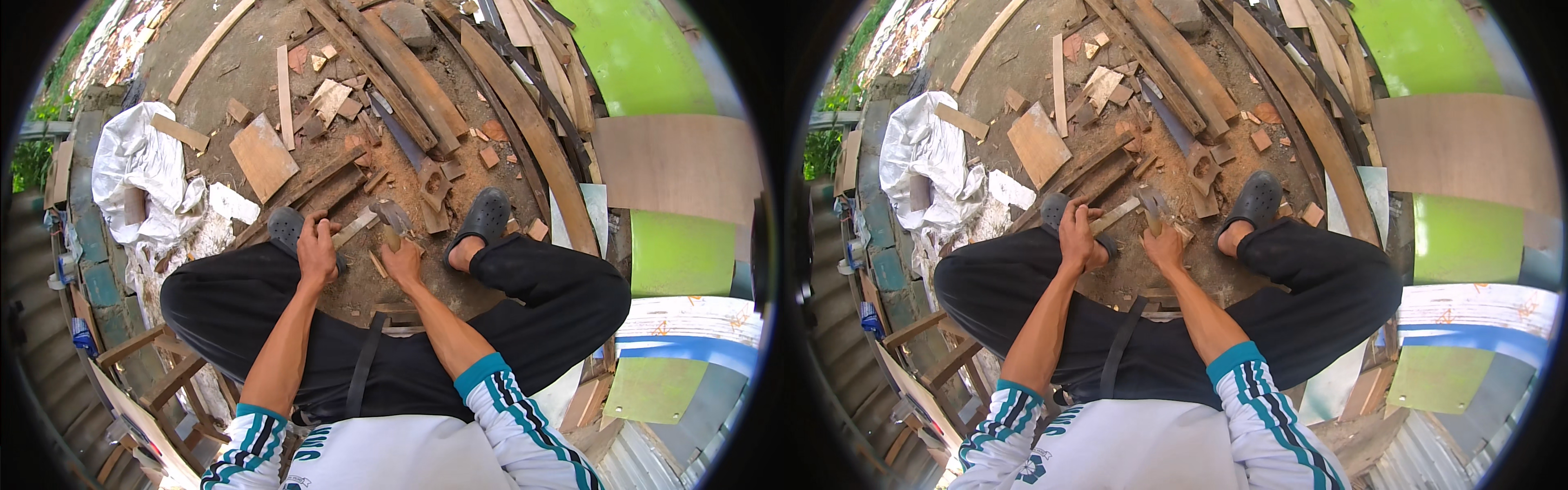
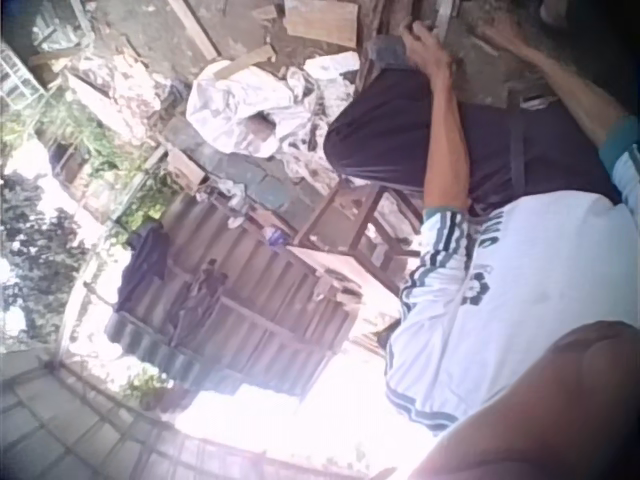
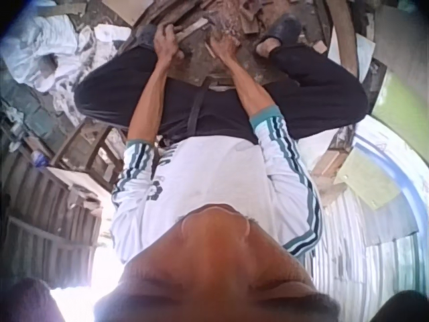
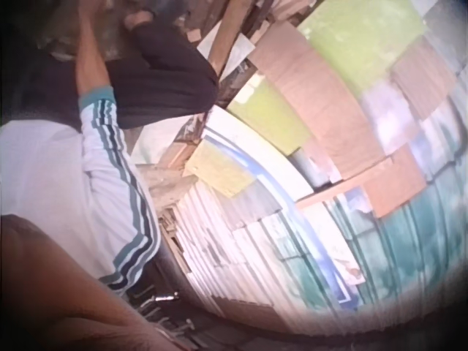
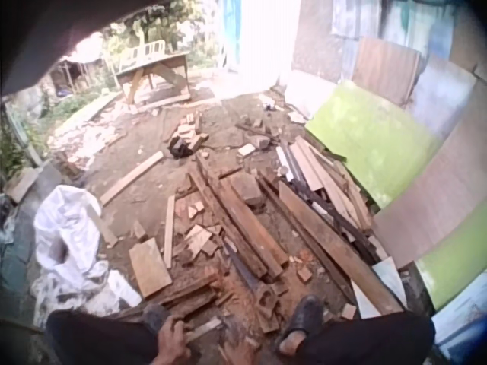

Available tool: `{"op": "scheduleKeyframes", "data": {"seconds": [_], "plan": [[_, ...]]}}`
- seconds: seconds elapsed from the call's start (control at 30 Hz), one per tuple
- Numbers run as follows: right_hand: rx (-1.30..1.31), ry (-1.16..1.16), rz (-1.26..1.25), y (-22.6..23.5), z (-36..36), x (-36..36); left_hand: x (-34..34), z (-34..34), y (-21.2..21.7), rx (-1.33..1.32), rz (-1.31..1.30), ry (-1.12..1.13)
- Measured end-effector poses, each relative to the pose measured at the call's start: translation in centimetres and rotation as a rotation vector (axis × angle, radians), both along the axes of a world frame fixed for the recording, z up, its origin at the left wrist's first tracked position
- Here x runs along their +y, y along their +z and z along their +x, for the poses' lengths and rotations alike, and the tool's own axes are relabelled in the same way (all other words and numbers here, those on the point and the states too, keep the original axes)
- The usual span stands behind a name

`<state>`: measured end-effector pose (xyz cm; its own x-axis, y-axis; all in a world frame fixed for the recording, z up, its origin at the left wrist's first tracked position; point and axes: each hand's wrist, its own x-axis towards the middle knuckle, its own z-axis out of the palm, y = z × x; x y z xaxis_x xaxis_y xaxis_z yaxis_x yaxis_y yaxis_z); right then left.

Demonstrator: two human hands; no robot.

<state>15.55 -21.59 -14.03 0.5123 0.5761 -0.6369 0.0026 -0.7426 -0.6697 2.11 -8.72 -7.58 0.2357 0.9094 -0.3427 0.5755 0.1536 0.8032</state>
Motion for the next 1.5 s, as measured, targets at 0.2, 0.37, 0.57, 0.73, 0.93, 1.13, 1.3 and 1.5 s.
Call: {"op": "scheduleKeyframes", "data": {"seconds": [0.2,0.37,0.57,0.73,0.93,1.13,1.3,1.5], "plan": [[-0.064,0.248,-0.152,-0.6,2.3,3.0,0.2,-1.3,-0.1,0.037,-0.054,-0.013],[-0.073,0.127,-0.090,-2.1,1.3,1.7,0.1,-0.1,0.3,0.031,-0.018,-0.041],[-0.061,0.185,-0.351,-8.0,2.3,-0.3,-0.2,1.0,0.3,0.076,0.044,-0.106],[-0.010,-0.019,-0.066,-2.8,2.3,1.3,-0.3,1.5,0.0,0.044,0.078,-0.115],[-0.019,0.140,-0.427,-7.4,2.2,0.6,0.5,2.8,0.5,0.087,0.179,-0.202],[0.014,-0.146,-0.197,-5.1,1.1,-0.3,0.4,3.3,1.4,-0.026,0.125,-0.143],[0.005,-0.091,-0.075,-3.6,-0.5,0.6,0.8,4.4,0.9,-0.306,0.107,-0.056],[0.165,0.045,-0.430,-5.6,-0.6,-2.5,2.6,4.8,-0.6,-0.538,-0.176,0.496]]}}
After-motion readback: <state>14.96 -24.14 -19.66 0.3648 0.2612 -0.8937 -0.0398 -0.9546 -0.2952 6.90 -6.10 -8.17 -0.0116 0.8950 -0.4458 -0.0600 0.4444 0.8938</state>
